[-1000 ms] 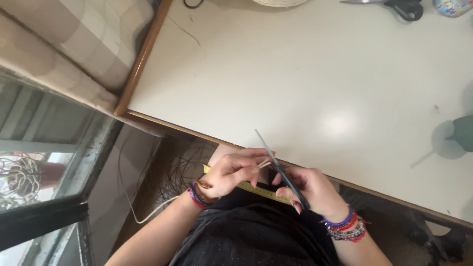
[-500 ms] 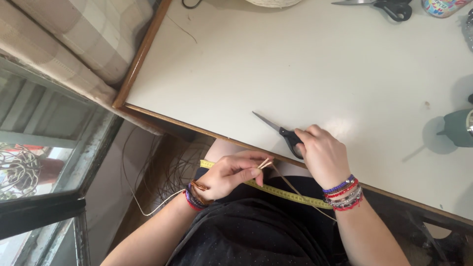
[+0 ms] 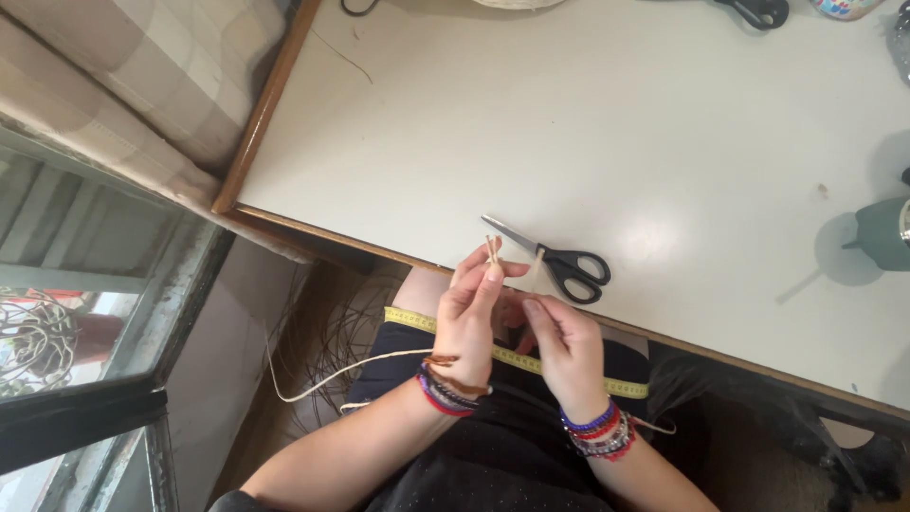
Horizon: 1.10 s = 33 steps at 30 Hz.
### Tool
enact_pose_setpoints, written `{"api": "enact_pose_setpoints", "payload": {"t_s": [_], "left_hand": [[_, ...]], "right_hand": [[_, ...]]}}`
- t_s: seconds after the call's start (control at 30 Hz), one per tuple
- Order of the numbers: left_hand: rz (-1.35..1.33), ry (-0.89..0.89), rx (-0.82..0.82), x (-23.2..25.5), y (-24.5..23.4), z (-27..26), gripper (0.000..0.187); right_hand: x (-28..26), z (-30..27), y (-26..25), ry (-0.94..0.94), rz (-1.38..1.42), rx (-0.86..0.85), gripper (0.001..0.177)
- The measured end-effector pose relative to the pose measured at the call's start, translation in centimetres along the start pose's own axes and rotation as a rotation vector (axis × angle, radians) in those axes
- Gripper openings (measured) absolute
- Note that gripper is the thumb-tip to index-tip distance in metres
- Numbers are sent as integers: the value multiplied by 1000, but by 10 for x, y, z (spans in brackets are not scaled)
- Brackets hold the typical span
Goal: Measuring and cutting thin wooden strips using a tape measure and scissors.
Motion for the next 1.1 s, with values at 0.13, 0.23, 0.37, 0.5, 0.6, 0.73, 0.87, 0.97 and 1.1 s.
{"api": "enact_pose_setpoints", "payload": {"t_s": [0.13,0.23,0.37,0.5,0.6,0.73,0.87,0.97,1.1], "left_hand": [[-19,-62,10,-12,10,-3,29],[6,-64,-9,-11,11,-2,28],[58,-56,-67,-12,8,-4,26],[108,-37,-139,-16,-2,-1,21],[196,-12,-232,-9,-12,2,16],[196,10,-189,-12,-17,0,15],[103,-22,-48,0,-25,2,23],[59,62,-5,-13,-44,8,22],[144,-36,-141,8,-57,9,24]], "right_hand": [[7,-2,3,27,68,-43,24],[-7,3,4,83,107,-80,30],[0,-1,0,186,190,-97,34],[7,2,-9,224,238,-129,32],[0,1,-8,169,177,-179,34],[10,-7,-13,455,484,-294,34],[10,-15,-34,620,452,-431,35],[14,-15,-63,588,318,-451,37],[2,-9,-79,573,149,-524,39]]}}
Point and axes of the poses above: each hand's wrist, its own z-axis towards the middle knuckle, its own y-axis out of the palm, x = y × z, the point moved 1 cm from there along z, towards the middle knuckle, and after that the axes turned 12 degrees about z, right-handed, at the moved point
